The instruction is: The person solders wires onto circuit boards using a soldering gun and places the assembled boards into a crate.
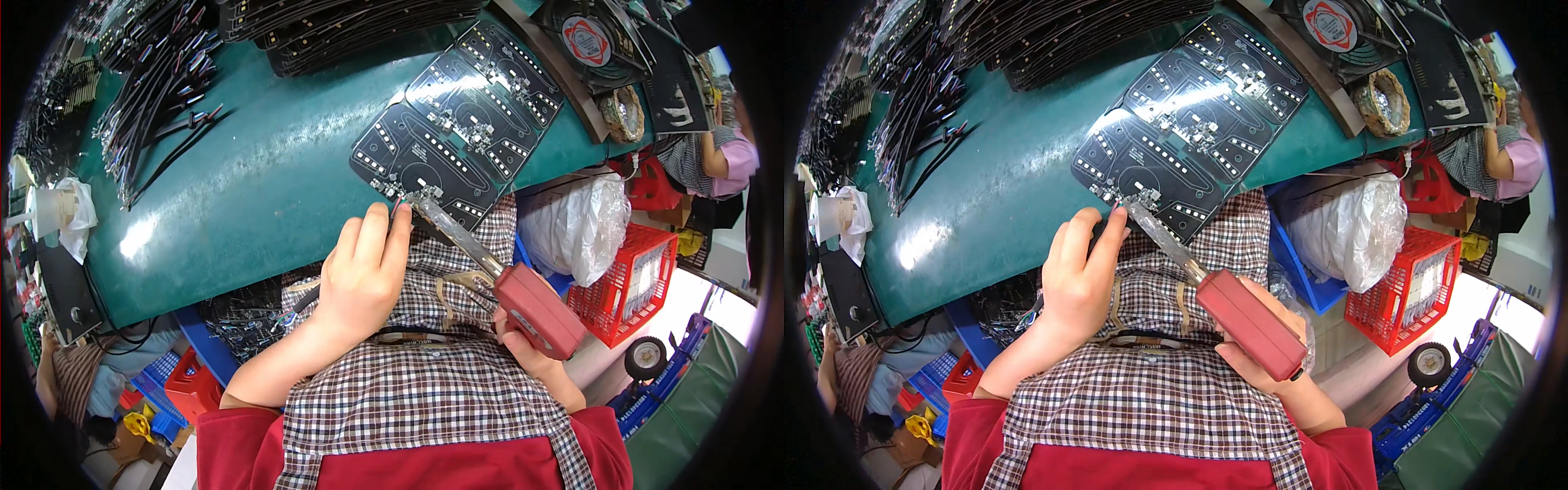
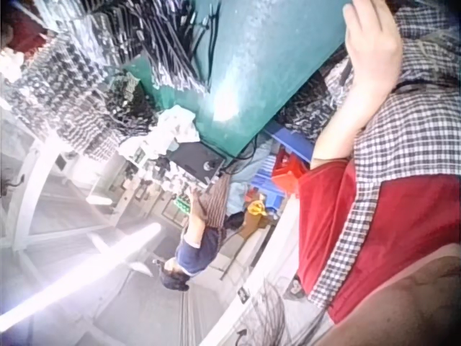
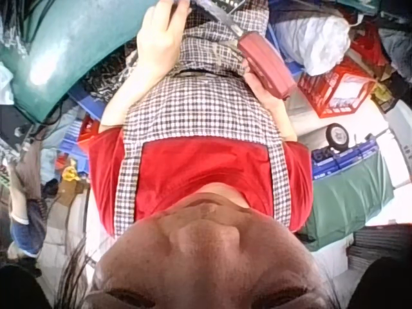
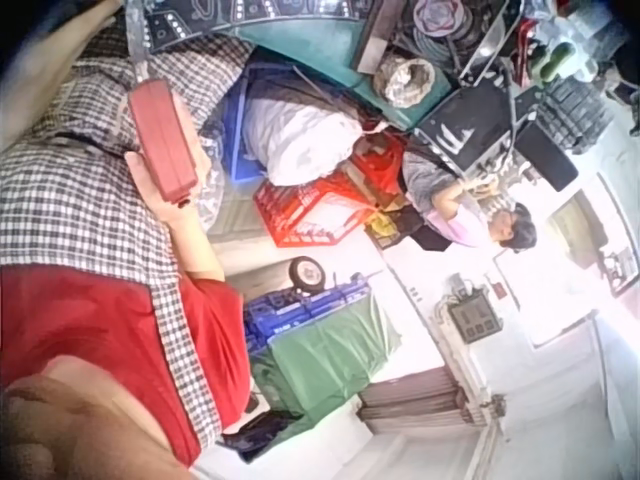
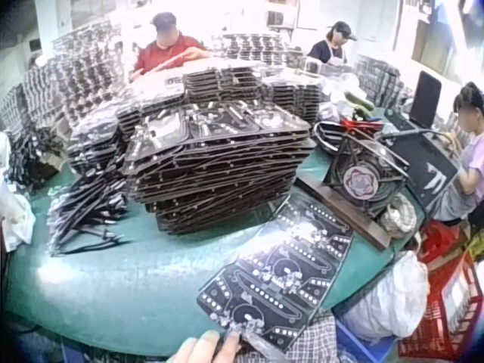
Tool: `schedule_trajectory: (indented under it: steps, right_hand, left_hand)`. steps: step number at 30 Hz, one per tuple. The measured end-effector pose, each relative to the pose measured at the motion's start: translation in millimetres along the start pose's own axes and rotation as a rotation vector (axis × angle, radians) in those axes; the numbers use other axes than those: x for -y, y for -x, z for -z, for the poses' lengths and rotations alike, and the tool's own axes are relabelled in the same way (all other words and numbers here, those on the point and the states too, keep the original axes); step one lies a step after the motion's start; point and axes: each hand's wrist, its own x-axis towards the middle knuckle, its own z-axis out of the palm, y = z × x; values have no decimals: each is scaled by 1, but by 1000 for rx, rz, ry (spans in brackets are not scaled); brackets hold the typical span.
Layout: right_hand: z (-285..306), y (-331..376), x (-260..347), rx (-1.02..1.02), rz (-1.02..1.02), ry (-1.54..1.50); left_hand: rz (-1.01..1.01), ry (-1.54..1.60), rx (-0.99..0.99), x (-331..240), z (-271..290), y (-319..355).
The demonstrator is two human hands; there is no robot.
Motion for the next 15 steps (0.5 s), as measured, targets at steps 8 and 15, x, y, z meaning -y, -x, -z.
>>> schedule_trajectory:
  steps: [8, 15]
  right_hand:
    - [-7, -3, 7, -75, 51, 188]
    - [-10, 3, 2, -150, -75, -263]
  left_hand:
    - [0, -68, -27, -3, -5, 1]
    - [-2, -54, -25, -2, -6, 1]
